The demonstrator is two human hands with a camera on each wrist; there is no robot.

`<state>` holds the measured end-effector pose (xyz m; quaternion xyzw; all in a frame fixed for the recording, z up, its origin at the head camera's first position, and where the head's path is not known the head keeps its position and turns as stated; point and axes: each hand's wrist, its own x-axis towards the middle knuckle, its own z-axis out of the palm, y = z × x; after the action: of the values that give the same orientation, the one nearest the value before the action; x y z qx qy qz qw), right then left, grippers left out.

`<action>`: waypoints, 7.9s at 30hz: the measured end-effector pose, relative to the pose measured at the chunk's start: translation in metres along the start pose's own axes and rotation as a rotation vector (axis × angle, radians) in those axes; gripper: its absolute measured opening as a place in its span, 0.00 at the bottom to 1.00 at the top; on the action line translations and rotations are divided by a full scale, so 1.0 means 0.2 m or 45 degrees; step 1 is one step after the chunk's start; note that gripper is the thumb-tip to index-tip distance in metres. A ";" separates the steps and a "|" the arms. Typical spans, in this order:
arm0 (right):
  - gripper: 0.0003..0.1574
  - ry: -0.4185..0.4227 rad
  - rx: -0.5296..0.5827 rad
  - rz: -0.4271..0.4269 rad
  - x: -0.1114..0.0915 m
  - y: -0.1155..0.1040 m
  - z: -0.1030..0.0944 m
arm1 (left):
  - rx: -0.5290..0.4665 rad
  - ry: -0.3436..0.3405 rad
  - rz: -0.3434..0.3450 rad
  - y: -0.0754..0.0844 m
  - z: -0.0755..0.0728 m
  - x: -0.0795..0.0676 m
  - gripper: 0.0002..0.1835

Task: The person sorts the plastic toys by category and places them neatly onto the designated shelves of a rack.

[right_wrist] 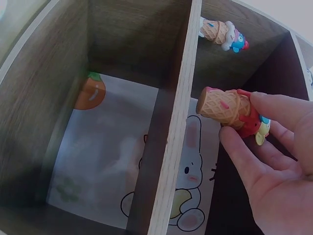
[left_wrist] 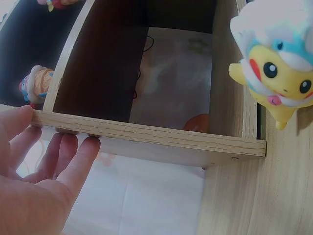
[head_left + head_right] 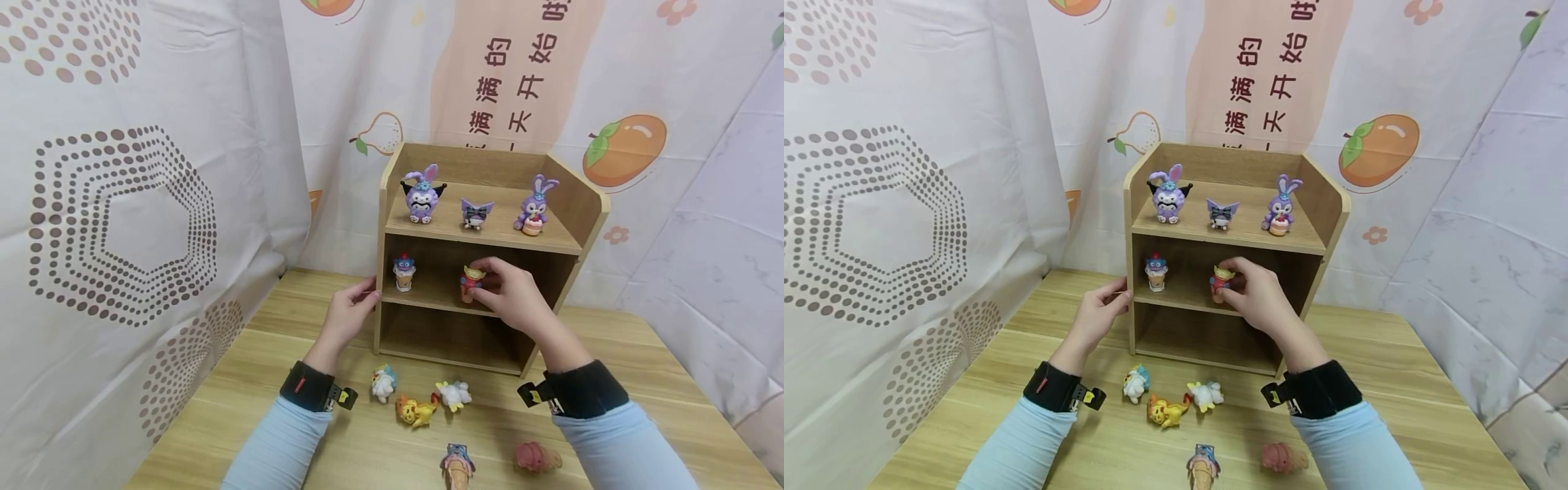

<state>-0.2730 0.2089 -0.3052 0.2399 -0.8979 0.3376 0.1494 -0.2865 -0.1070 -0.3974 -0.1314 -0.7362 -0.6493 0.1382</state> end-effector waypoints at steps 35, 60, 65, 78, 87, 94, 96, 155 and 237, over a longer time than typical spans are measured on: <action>0.24 -0.163 0.191 0.075 0.22 -0.08 0.15 | 0.009 0.010 0.011 -0.01 0.00 0.01 0.22; 0.26 -0.244 0.215 0.056 0.27 -0.09 0.20 | 0.025 -0.037 0.037 0.20 -0.01 -0.06 0.21; 0.26 -0.256 0.216 0.055 0.27 -0.09 0.20 | 0.036 -0.039 0.023 0.18 -0.01 -0.05 0.21; 0.26 -0.242 0.195 0.046 0.25 -0.06 0.17 | 0.003 0.009 0.011 -0.02 0.00 0.01 0.22; 0.28 -0.254 0.197 0.046 0.25 -0.05 0.16 | 0.009 0.010 0.012 -0.01 0.00 0.01 0.22; 0.35 -0.255 0.194 0.050 0.25 -0.05 0.14 | 0.025 0.012 -0.012 -0.01 0.00 0.02 0.22; 0.36 -0.255 0.197 0.047 0.25 -0.05 0.14 | 0.031 0.006 -0.011 -0.01 0.00 0.02 0.22; 0.27 -0.097 -0.177 -0.370 -0.32 0.00 -0.12 | -0.007 0.008 -0.003 -0.01 0.00 0.01 0.22; 0.22 -0.738 -0.077 -0.288 -0.85 0.28 0.08 | -0.040 -0.012 0.002 0.00 0.00 0.01 0.22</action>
<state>-0.1614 0.2914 -0.4212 0.4198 -0.8804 0.2096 -0.0692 -0.2877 -0.1070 -0.3972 -0.1373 -0.7264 -0.6601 0.1332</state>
